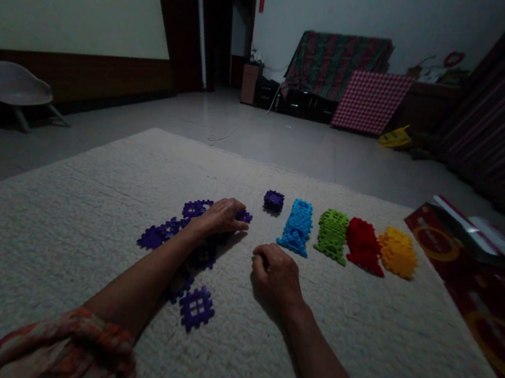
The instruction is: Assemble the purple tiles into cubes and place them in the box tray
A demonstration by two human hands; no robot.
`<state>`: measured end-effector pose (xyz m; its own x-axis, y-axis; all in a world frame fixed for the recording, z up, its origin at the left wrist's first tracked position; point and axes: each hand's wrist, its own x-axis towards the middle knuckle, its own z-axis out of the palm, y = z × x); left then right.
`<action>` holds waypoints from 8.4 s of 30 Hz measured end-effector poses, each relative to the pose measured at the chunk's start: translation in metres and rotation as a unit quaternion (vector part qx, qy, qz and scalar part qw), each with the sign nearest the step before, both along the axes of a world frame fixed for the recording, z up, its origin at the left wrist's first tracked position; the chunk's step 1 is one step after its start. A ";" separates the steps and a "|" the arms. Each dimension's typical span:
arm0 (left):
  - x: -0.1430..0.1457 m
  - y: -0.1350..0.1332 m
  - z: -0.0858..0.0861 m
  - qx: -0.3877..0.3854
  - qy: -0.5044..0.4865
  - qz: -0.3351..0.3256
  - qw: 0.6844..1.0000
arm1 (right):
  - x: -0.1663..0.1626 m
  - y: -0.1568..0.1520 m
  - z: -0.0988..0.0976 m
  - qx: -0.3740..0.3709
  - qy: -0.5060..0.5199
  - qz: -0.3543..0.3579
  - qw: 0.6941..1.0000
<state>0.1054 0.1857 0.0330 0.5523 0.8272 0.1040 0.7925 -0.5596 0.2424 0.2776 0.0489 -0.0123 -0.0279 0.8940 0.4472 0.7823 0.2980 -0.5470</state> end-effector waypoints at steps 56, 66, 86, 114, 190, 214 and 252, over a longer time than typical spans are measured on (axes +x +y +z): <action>0.067 0.050 -0.018 0.083 -0.114 0.012 0.990 | -0.001 0.002 0.001 -0.025 -0.007 -0.010 1.000; 0.071 0.050 -0.025 0.081 -0.119 0.019 0.989 | -0.001 0.001 -0.001 -0.019 -0.002 -0.007 1.000; 0.071 0.051 -0.017 0.083 -0.081 0.019 0.993 | 0.000 0.002 0.000 -0.022 -0.004 -0.005 1.000; -0.026 0.018 0.018 -0.005 -0.065 0.091 0.994 | 0.000 0.002 0.000 -0.009 -0.016 -0.008 1.000; 0.069 0.027 -0.038 0.222 -0.089 -0.100 0.966 | -0.002 -0.006 0.001 -0.028 0.010 -0.029 0.999; 0.010 -0.009 0.005 0.095 -0.072 0.014 0.993 | 0.001 -0.002 -0.006 0.008 -0.007 -0.013 1.000; -0.050 -0.025 -0.039 0.090 -0.124 0.113 0.982 | -0.057 0.055 0.001 -0.007 -0.077 -0.016 0.997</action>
